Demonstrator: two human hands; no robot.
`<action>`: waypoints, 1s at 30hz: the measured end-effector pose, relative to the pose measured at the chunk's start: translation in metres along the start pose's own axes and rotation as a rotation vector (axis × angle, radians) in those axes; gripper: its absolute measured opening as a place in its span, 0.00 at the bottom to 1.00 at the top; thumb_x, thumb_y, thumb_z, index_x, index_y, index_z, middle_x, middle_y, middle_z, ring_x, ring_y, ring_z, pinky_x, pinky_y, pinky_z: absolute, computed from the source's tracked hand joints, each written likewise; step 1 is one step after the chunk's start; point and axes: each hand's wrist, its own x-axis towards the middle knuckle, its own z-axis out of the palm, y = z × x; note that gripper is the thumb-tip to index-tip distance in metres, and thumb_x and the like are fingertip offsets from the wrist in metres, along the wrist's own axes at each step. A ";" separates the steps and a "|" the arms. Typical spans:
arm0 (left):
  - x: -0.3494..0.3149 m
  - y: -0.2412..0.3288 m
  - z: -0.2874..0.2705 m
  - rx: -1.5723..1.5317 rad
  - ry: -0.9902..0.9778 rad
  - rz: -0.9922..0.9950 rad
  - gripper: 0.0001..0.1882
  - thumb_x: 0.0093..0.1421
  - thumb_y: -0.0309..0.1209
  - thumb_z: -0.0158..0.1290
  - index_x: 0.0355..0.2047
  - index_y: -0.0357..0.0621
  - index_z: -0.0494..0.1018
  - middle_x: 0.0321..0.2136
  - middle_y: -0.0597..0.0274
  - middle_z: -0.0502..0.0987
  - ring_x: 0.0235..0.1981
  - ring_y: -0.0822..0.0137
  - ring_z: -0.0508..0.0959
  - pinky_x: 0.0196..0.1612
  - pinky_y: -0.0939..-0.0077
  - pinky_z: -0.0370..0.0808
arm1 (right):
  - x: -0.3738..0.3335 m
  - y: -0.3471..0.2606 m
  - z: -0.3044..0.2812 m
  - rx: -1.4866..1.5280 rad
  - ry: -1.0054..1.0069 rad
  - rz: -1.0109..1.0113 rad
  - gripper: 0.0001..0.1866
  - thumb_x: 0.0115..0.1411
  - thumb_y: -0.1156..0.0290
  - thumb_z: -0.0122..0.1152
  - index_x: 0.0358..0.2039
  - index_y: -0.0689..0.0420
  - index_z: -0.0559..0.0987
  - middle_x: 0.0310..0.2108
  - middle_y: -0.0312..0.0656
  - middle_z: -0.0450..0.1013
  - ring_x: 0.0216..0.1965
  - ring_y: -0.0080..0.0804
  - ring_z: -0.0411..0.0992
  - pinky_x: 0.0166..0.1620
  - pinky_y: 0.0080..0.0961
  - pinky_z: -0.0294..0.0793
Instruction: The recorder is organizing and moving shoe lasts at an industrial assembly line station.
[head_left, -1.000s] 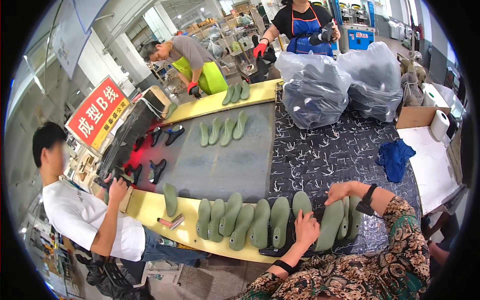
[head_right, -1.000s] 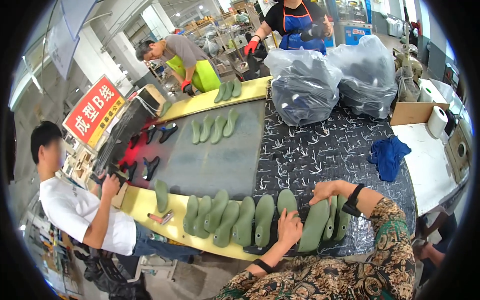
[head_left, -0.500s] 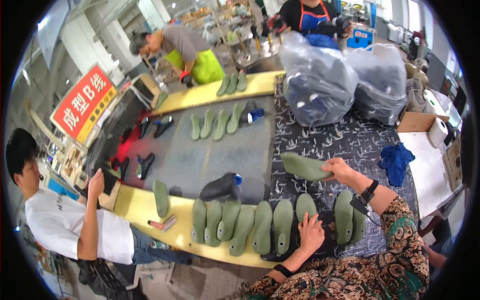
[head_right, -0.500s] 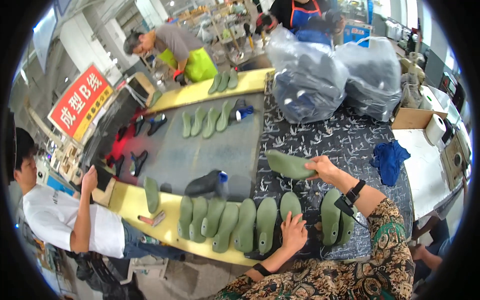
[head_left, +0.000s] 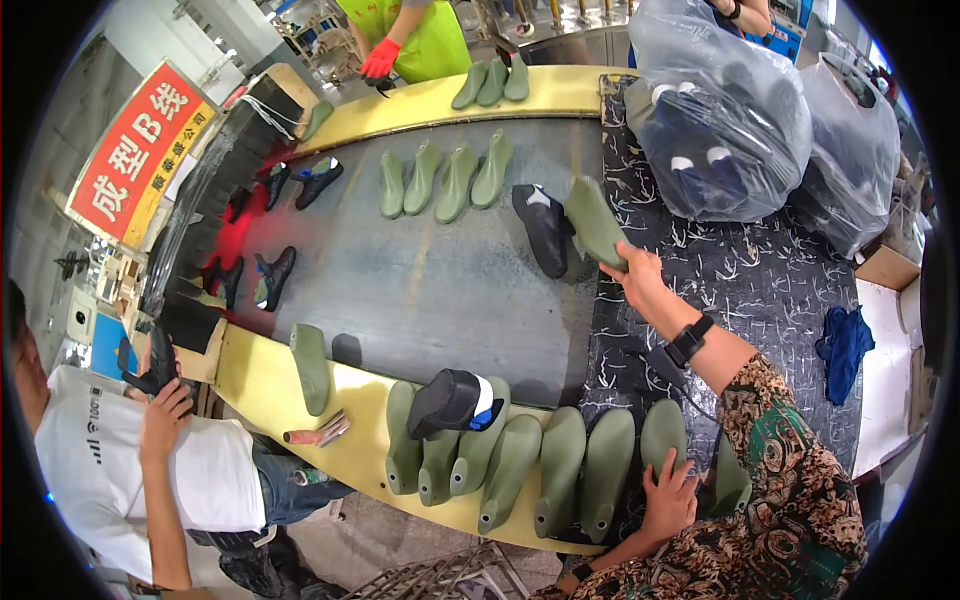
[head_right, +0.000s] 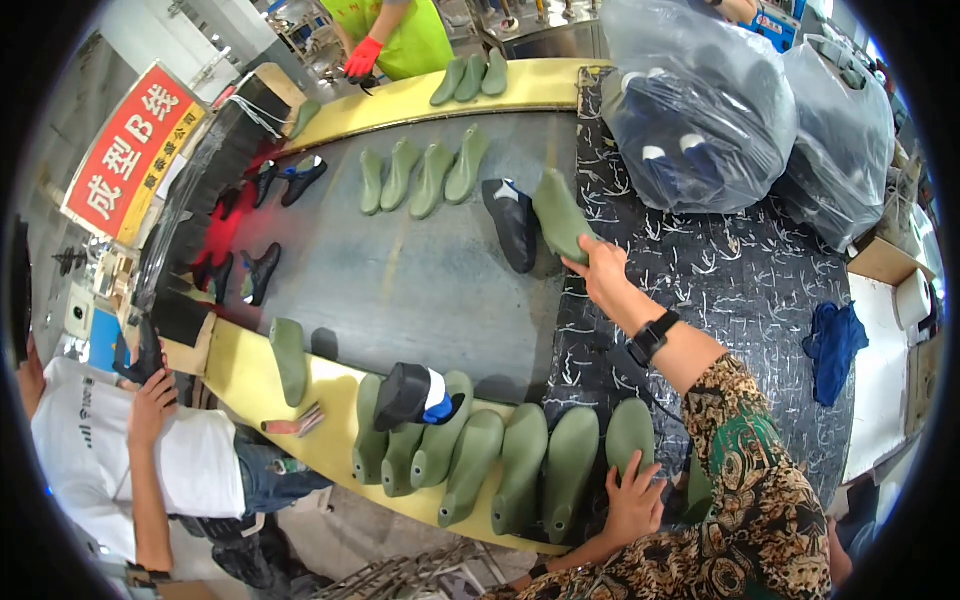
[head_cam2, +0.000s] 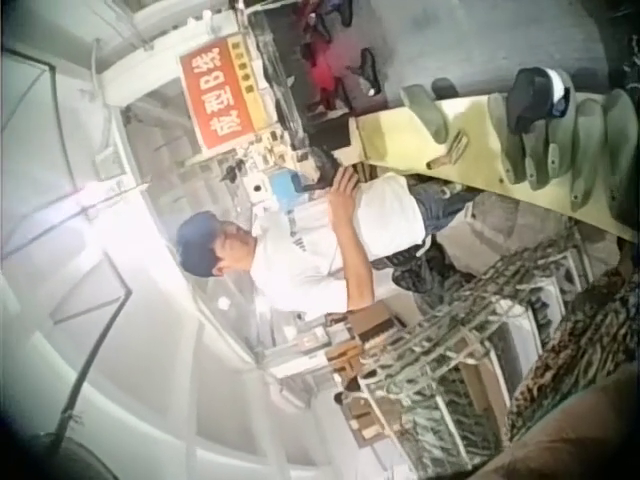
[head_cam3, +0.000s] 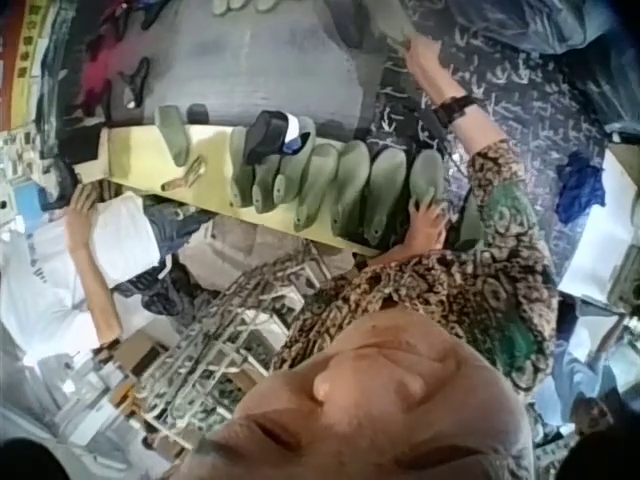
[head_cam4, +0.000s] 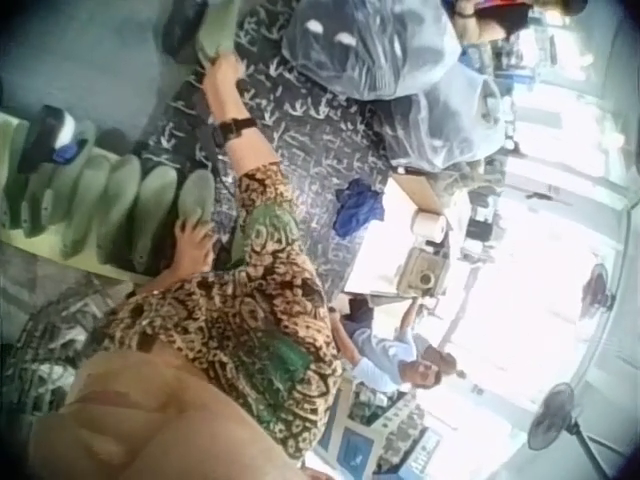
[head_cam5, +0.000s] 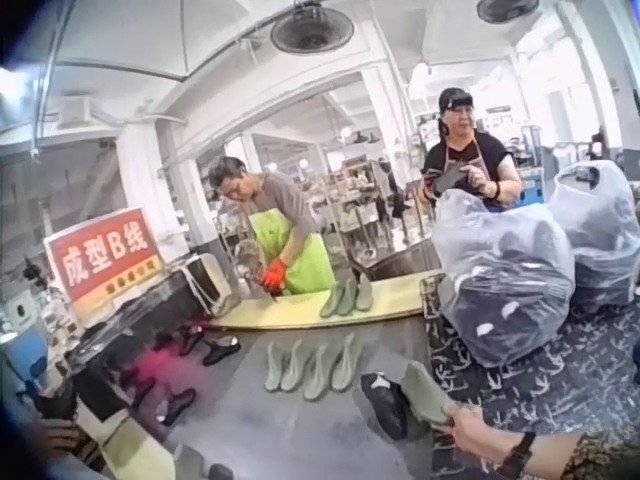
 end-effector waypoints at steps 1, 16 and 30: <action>0.000 -0.002 0.002 -0.017 0.000 -0.005 0.13 0.46 0.27 0.53 0.36 0.42 0.73 0.48 0.57 0.65 0.61 0.51 0.55 0.49 0.34 0.53 | 0.010 0.004 0.004 -0.005 0.012 0.008 0.19 0.56 0.76 0.54 0.41 0.78 0.63 0.43 0.55 0.66 0.43 0.46 0.69 0.44 0.43 0.77; -0.020 -0.001 0.018 -0.029 -0.027 -0.003 0.13 0.44 0.29 0.51 0.33 0.46 0.74 0.44 0.58 0.68 0.59 0.51 0.58 0.53 0.31 0.46 | 0.027 0.006 0.021 -0.460 -0.623 0.317 0.14 0.60 0.70 0.48 0.38 0.71 0.69 0.30 0.53 0.74 0.30 0.42 0.76 0.33 0.34 0.77; 0.013 -0.009 0.010 0.164 -0.034 0.067 0.11 0.46 0.20 0.47 0.32 0.37 0.74 0.45 0.55 0.69 0.58 0.45 0.58 0.54 0.33 0.52 | -0.146 -0.187 -0.350 -1.636 -0.279 0.073 0.36 0.48 0.53 0.65 0.47 0.70 0.67 0.36 0.55 0.72 0.39 0.45 0.72 0.38 0.34 0.74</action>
